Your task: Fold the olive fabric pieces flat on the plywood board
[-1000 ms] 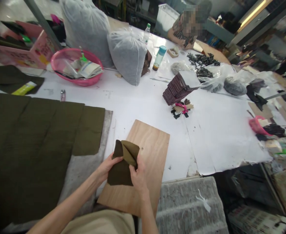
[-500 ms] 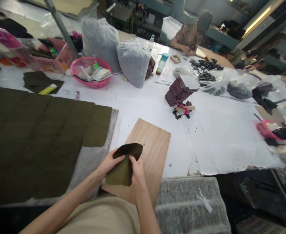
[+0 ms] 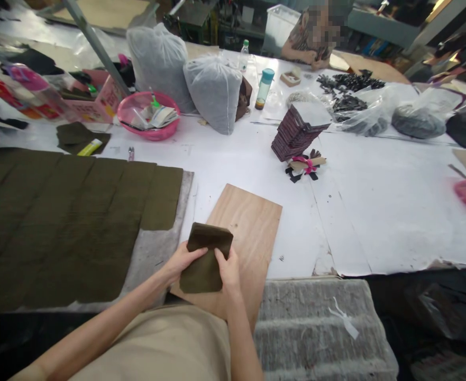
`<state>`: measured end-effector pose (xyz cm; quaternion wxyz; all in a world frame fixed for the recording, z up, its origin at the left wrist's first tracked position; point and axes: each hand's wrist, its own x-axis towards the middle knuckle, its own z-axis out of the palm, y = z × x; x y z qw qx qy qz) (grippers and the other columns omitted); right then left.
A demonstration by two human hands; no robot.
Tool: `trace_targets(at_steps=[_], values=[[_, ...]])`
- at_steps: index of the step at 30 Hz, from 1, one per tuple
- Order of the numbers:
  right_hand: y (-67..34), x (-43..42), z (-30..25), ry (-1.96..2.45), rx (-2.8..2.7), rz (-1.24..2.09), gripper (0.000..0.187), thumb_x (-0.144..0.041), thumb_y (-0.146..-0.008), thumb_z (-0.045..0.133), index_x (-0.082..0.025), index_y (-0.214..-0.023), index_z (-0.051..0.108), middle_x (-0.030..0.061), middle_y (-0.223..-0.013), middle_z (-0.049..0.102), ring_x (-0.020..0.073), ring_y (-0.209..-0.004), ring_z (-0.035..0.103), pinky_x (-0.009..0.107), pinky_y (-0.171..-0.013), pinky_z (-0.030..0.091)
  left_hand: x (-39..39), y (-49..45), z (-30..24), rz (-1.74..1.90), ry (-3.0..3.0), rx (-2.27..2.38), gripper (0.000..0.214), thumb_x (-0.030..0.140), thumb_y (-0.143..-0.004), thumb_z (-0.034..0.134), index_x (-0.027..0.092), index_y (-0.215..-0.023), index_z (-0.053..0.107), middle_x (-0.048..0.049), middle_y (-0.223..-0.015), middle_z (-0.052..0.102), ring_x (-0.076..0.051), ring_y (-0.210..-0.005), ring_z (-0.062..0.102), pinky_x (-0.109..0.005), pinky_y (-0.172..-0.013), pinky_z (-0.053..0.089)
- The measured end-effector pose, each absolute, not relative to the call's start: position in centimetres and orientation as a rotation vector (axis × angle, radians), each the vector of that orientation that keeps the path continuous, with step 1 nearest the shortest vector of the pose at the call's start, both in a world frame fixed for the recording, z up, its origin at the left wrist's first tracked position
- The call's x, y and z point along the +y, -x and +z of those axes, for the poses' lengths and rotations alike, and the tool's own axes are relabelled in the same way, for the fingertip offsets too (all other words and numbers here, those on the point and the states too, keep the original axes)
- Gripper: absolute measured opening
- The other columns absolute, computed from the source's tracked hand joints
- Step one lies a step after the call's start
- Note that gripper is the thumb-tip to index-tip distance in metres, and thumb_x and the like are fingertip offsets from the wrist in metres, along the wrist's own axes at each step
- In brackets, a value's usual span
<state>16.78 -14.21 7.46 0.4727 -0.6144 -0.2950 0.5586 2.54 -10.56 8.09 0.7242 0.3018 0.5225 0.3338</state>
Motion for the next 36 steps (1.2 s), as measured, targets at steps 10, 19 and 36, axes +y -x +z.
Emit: trace_targets(at_steps=[10,19,36], values=[[-15.3,-15.8,7.8,1.538,-0.676,1.280,0.031,-0.038,-0.083,0.057,-0.019,-0.107,0.063,0.0064,-0.103,0.070,0.0213,-0.095,0.065,0.037,-0.087,0.051,-10.6,-2.4,8.2,0.743,-0.571,1.046,0.044,0.034,-0.066,0.078,0.015,-0.104,0.067,-0.0082,-0.101,0.072,-0.023,-0.094,0.066,-0.033,-0.086,0.052],[-14.6,-16.5,7.2,1.692,-0.985,0.959,0.030,-0.039,-0.085,0.054,-0.021,-0.108,0.064,0.0071,-0.109,0.067,0.0217,-0.106,0.058,0.038,-0.097,0.042,-10.6,-1.1,7.1,0.653,-0.476,1.045,0.040,0.040,-0.064,0.079,0.010,-0.089,0.069,-0.0117,-0.088,0.072,-0.023,-0.078,0.067,-0.035,-0.079,0.053],[-14.1,-15.6,6.4,1.604,-0.669,1.317,0.038,-0.048,-0.084,0.055,-0.017,-0.105,0.061,0.0070,-0.099,0.070,0.0215,-0.091,0.064,0.034,-0.079,0.051,-10.9,-0.8,7.2,0.809,-0.869,1.192,0.038,0.030,-0.061,0.081,0.019,-0.096,0.070,-0.0053,-0.098,0.071,-0.023,-0.099,0.063,-0.030,-0.090,0.048]])
